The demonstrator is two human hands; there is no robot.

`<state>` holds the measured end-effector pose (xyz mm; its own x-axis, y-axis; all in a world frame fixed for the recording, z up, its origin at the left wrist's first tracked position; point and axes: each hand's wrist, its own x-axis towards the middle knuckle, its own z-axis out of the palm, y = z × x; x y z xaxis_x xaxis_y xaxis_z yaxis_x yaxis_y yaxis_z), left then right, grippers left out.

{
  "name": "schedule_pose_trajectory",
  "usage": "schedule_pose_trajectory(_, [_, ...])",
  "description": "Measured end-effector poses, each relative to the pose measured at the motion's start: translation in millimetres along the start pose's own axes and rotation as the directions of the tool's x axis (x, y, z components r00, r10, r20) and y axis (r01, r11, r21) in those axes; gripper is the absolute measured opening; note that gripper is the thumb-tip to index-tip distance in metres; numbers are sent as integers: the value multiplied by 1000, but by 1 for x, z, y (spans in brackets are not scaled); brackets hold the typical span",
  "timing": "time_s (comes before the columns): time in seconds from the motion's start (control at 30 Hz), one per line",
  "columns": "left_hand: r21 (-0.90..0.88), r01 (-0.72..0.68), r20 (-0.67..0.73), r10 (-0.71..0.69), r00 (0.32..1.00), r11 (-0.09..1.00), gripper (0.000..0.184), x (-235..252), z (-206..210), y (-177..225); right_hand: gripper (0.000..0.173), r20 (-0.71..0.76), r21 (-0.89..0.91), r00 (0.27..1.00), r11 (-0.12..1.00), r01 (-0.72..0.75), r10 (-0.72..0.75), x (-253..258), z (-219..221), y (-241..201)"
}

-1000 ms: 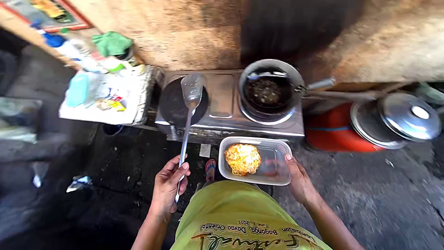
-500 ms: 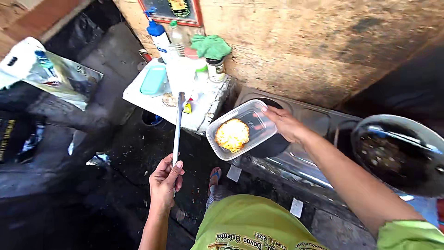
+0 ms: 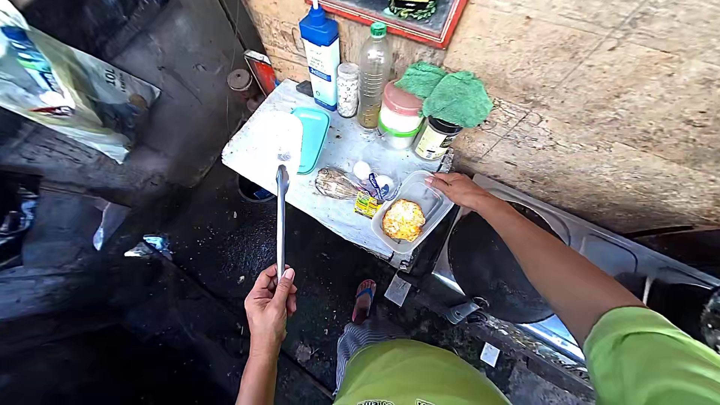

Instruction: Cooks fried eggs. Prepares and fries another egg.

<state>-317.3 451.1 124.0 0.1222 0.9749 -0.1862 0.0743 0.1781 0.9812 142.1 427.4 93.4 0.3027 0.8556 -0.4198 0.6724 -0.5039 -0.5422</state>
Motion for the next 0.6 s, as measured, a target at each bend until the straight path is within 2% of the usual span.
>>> schedule_pose_trajectory(0.13, [-26,37,-15,-37,999,999,12,11,1,-7,49,-104,-124,991,988,-92,80,15,7,0])
schedule_pose_trajectory(0.27, [-25,65,14,-64,998,998,12,18,5,-10,51,-145,-119,980,981,-153,135,18,13,-1])
schedule_pose_trajectory(0.33, [-28,61,30,-60,998,998,13,20,5,-10,53,-206,-104,972,986,-132,109,12,12,-8])
schedule_pose_trajectory(0.4, [-37,54,43,-52,998,998,13,22,6,-9,50,-388,-97,921,995,-38,-3,1,10,-25])
schedule_pose_trajectory(0.47, [-46,51,51,-49,998,998,13,25,7,-7,42,-540,-128,818,980,151,-197,-7,4,-56])
schedule_pose_trajectory(0.53, [-58,47,52,-44,998,997,12,30,9,-6,31,-505,-175,773,922,344,-384,-4,0,-91])
schedule_pose_trajectory(0.57, [-63,49,56,-45,997,997,12,32,10,-6,27,-419,-196,786,891,410,-454,2,0,-108])
schedule_pose_trajectory(0.6, [-66,52,62,-48,997,996,12,35,10,-5,26,-285,-218,830,876,431,-479,10,1,-123])
